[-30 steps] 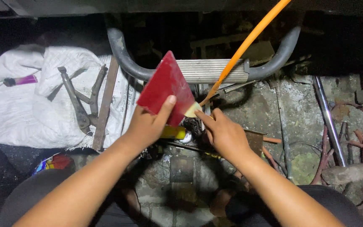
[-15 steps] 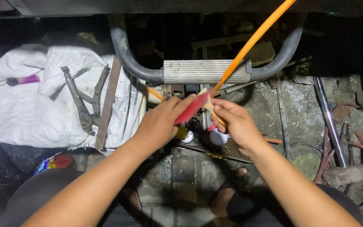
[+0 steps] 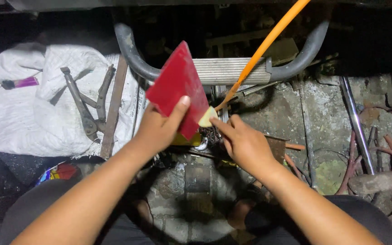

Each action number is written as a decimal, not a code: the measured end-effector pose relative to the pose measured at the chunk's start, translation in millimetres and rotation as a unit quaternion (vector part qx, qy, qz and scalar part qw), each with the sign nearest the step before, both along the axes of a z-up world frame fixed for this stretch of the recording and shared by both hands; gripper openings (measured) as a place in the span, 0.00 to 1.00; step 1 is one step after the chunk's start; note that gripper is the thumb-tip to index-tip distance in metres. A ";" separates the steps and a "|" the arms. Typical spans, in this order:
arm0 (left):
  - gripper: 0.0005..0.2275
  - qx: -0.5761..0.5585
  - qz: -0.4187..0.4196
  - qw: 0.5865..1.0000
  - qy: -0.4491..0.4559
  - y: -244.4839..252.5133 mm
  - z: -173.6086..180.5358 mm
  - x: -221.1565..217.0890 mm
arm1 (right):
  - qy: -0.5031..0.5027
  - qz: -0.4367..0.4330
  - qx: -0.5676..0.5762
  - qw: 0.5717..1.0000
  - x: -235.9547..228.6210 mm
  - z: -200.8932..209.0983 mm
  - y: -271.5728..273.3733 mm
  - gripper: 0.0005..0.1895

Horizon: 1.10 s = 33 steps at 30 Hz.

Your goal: The person holds a red rectangular object and uses a small yellow spatula to scoop a white substance from a container. They then spread the substance onto the surface of the red object and apply it to a black surface above.

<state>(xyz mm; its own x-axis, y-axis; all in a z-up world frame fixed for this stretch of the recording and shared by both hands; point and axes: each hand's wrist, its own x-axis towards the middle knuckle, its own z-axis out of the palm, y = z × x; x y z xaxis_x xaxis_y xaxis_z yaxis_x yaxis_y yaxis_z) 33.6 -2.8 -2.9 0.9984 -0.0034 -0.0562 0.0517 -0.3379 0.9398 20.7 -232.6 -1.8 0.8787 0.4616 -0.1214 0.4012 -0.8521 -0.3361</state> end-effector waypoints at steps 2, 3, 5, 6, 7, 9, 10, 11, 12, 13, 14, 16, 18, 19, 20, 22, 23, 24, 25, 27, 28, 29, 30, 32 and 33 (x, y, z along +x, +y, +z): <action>0.19 -0.015 0.008 1.000 -0.019 8.7 10.8 1.2 | 0.067 -0.012 -0.041 0.997 9.6 -1.6 -5.8 0.21; 0.18 -0.030 0.018 0.999 -0.036 14.2 16.6 1.2 | 0.135 -0.023 -0.081 0.987 14.7 -2.5 -7.6 0.20; 0.17 -0.014 -0.013 0.996 -0.083 10.1 34.2 -2.5 | 0.164 -0.061 -0.044 0.984 23.4 8.3 -9.7 0.19; 0.18 0.000 -0.045 0.991 -0.128 7.6 42.3 -5.0 | 0.192 -0.100 -0.007 0.976 26.8 13.2 -11.2 0.19; 0.18 0.001 -0.044 0.991 -0.127 11.7 37.7 -5.2 | 0.193 -0.099 -0.008 0.976 25.8 9.7 -9.6 0.19; 0.28 0.160 -0.177 0.947 -0.215 19.6 28.3 -6.1 | 0.242 -0.171 0.217 0.930 22.5 2.5 -7.0 0.18; 0.28 0.159 -0.177 0.948 -0.213 15.3 25.7 -5.9 | 0.243 -0.171 0.216 0.930 20.8 1.6 -4.8 0.18; 0.35 0.197 -0.217 0.937 -0.190 10.7 23.2 -5.9 | 0.267 -0.168 0.330 0.890 18.6 0.6 -2.9 0.16; 0.42 0.233 -0.256 0.924 -0.166 5.9 20.8 -5.9 | 0.287 -0.164 0.439 0.836 16.3 -0.4 -1.3 0.14; 0.42 0.232 -0.258 0.923 -0.164 3.4 15.9 -6.3 | 0.288 -0.166 0.439 0.835 17.3 -8.4 -4.8 0.14; 0.41 0.312 -0.275 0.900 -0.128 0.9 11.3 -6.8 | 0.294 -0.188 0.478 0.806 18.2 -16.2 -8.4 0.14; 0.41 0.391 -0.292 0.868 -0.093 1.7 6.1 -3.1 | 0.297 -0.211 0.518 0.774 23.0 -16.3 -15.1 0.13; 0.34 0.394 -0.275 0.876 -0.045 6.8 1.7 -0.9 | 0.280 -0.212 0.536 0.768 25.7 -1.8 -23.0 0.21; 0.34 0.394 -0.274 0.876 -0.043 6.8 2.3 -2.0 | 0.282 -0.211 0.536 0.767 25.5 0.8 -23.4 0.21; 0.30 0.360 -0.246 0.898 -0.055 7.0 2.9 -3.2 | 0.255 -0.190 0.553 0.770 25.3 3.6 -23.6 0.21; 0.26 0.325 -0.218 0.918 -0.066 6.4 -2.7 -3.3 | 0.229 -0.170 0.570 0.770 24.0 11.7 -19.4 0.20; 0.19 0.220 -0.185 0.958 -0.020 4.4 -9.6 -3.5 | 0.116 -0.144 0.495 0.849 21.3 17.0 -16.2 0.19; 0.18 0.112 -0.149 0.982 0.026 2.5 -16.6 -3.9 | 0.001 -0.114 0.407 0.906 18.6 22.1 -12.9 0.19; 0.18 0.110 -0.149 0.982 0.033 -2.2 -15.9 -5.3 | 0.007 -0.116 0.406 0.907 16.2 12.3 -12.8 0.19; 0.21 0.027 -0.096 0.995 0.031 -9.4 -13.3 -4.0 | -0.021 -0.057 0.314 0.948 15.4 -6.7 -10.8 0.18; 0.21 0.028 -0.094 0.995 0.031 -11.5 -10.7 -8.1 | -0.021 -0.054 0.314 0.948 9.9 -16.7 -10.6 0.18; 0.22 0.026 -0.052 0.998 0.015 -14.3 -7.8 -10.5 | -0.019 -0.058 0.241 0.968 5.7 -26.0 -11.2 0.19; 0.24 0.024 -0.010 1.000 0.000 -17.2 -5.1 -12.6 | -0.016 -0.062 0.167 0.984 1.7 -35.6 -12.0 0.19; 0.24 0.008 0.002 1.000 -0.020 -10.5 3.1 -10.2 | 0.005 -0.043 0.084 0.995 0.1 -24.6 -10.4 0.18; 0.23 -0.006 0.013 0.999 -0.043 -6.5 7.7 -7.5 | 0.022 -0.025 0.003 0.999 0.5 -19.2 -8.8 0.16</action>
